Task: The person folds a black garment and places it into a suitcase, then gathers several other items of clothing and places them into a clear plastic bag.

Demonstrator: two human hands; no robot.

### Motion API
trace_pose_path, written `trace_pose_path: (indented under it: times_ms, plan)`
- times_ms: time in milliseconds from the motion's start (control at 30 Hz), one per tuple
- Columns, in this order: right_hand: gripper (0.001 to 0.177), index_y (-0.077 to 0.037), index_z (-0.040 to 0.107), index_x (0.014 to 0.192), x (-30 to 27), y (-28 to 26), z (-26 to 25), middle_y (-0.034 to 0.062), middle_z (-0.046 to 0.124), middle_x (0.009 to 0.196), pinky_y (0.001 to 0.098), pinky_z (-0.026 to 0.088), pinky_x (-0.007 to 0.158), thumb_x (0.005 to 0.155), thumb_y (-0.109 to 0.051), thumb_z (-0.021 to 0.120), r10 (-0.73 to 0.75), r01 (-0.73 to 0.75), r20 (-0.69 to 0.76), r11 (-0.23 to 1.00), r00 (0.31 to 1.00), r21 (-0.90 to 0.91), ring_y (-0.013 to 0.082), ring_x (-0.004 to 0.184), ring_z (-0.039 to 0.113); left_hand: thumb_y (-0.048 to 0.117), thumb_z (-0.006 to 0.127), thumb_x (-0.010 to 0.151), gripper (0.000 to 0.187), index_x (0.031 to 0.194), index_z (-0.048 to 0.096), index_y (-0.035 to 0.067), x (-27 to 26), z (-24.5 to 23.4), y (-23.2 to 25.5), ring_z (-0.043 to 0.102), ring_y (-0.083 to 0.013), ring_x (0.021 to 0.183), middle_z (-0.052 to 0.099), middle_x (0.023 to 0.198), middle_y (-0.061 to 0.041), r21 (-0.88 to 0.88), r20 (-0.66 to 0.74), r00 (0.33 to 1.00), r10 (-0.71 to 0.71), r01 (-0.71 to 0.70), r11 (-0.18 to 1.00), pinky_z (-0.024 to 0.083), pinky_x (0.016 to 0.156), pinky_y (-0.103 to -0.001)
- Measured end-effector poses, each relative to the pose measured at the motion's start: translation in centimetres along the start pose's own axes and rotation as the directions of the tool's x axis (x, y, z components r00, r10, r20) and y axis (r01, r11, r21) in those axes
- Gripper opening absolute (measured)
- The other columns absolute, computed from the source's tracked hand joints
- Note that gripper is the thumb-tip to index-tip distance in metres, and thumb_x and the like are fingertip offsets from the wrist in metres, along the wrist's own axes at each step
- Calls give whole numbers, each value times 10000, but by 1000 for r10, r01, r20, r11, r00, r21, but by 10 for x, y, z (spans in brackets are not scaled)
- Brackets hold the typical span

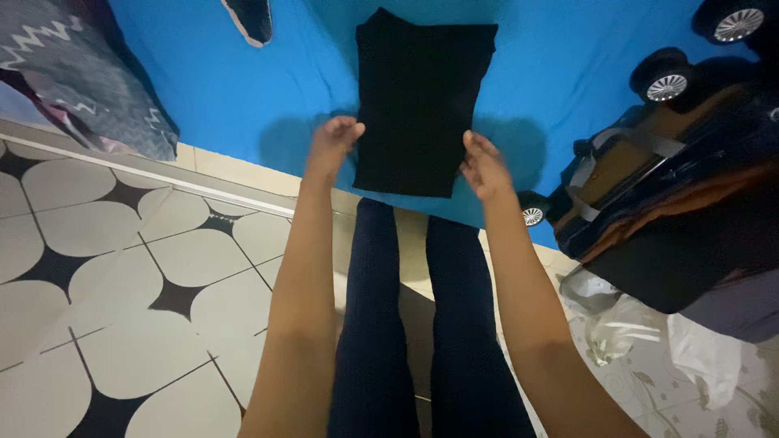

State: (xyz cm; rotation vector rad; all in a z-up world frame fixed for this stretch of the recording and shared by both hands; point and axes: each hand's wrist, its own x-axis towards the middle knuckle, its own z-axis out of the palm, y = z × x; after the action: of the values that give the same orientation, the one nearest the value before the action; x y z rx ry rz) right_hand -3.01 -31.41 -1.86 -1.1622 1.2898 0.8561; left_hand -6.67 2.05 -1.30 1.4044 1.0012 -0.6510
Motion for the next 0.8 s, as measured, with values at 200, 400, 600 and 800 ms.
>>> trace_pose_path:
  times_ms: [200,400,600,800]
  plan:
    - [246,-163,666,971,19,18,-6,-58,580,784,242,447,604,854,-224,873,-194,204,-77,967,978,154,76,667,532,149,745,962,162,1038,685,20,-2,14,-28,628,-152,845,692,904,-45,-21,-259,903,342,-359,933,512,788,-255]
    - [277,-133,668,1028,-5,18,11,-59,542,820,239,448,657,991,-394,753,-427,425,-51,904,903,-45,62,718,508,231,658,1064,237,1116,709,5,-14,31,-20,684,-225,929,731,1014,-139,261,-273,826,494,-430,864,526,849,-355]
    - [328,-36,699,1050,-6,43,-16,-7,601,885,277,459,727,955,-326,819,-530,540,171,689,830,-484,96,815,532,301,750,914,347,1055,713,-14,-18,10,-37,704,-293,835,739,907,-180,344,-25,962,273,-248,905,536,760,-400]
    - [373,-11,709,984,5,58,-15,32,695,848,299,512,738,910,-361,813,-731,623,156,425,664,-657,125,785,605,313,735,929,352,1054,735,-16,-12,26,-61,695,-243,816,736,913,-167,377,-270,863,426,-312,872,535,742,-387]
